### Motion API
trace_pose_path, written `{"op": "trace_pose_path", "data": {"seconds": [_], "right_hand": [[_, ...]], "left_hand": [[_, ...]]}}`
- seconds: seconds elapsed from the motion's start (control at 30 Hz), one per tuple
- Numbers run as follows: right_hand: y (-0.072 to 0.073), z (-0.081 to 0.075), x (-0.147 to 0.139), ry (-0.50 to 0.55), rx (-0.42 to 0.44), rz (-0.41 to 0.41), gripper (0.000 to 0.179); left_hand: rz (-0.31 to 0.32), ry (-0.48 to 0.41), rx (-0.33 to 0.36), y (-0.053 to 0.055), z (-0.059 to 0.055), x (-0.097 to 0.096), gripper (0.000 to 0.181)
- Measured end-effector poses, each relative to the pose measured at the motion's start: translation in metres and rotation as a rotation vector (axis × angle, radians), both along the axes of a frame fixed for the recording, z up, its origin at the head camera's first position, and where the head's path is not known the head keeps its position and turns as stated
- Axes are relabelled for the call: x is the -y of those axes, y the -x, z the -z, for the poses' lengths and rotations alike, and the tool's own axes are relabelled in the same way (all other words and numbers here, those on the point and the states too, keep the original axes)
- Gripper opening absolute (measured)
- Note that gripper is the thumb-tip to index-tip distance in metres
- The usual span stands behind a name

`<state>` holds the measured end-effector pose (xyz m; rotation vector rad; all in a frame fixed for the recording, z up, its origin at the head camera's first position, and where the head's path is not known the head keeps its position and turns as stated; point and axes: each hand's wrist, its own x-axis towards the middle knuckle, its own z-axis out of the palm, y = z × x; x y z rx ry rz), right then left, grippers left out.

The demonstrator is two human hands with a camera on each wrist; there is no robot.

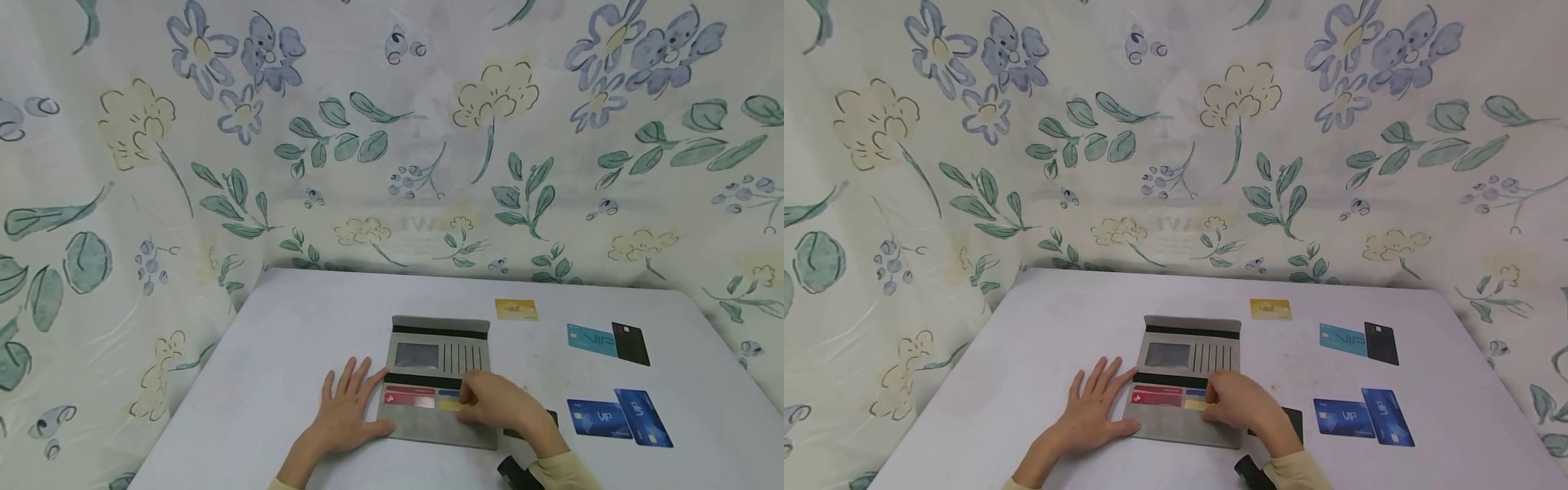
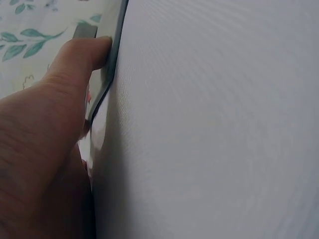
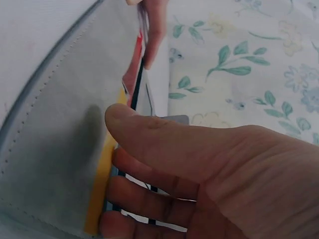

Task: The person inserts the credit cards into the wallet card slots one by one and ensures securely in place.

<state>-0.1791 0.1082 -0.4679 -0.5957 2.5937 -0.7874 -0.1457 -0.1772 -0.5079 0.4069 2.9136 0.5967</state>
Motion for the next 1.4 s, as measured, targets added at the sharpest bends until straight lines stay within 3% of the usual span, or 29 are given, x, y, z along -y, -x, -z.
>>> {"op": "trace_pose_path", "data": {"seconds": [0.17, 0.33, 0.63, 0.8, 0.97, 1.23, 1.4], "right_hand": [[0.002, -0.003, -0.005, 0.016, 0.049, 0.007, 0.023], [0.004, -0.006, -0.012, 0.008, 0.032, 0.007, 0.025], [0.016, -0.013, -0.033, -0.039, -0.002, 0.171, 0.034], [0.024, -0.019, -0.053, -0.048, -0.027, 0.208, 0.038], [0.043, -0.018, -0.068, -0.104, -0.112, 0.200, 0.037], [0.087, 0.002, -0.081, -0.280, -0.381, 0.185, 0.043], [0.106, 0.004, -0.083, -0.308, -0.405, 0.186, 0.055]], "left_hand": [[0.002, 0.000, 0.003, -0.001, 0.001, 0.000, 0.088], [0.002, -0.006, -0.005, 0.000, 0.002, 0.001, 0.088], [0.001, -0.016, -0.007, 0.000, -0.001, 0.002, 0.088], [0.006, -0.021, -0.008, 0.000, 0.000, 0.002, 0.088], [0.004, -0.025, -0.001, 0.000, -0.001, 0.002, 0.088], [0.001, -0.041, 0.020, -0.001, -0.003, 0.004, 0.087], [0.006, -0.047, 0.020, -0.001, -0.003, 0.005, 0.087]]}}
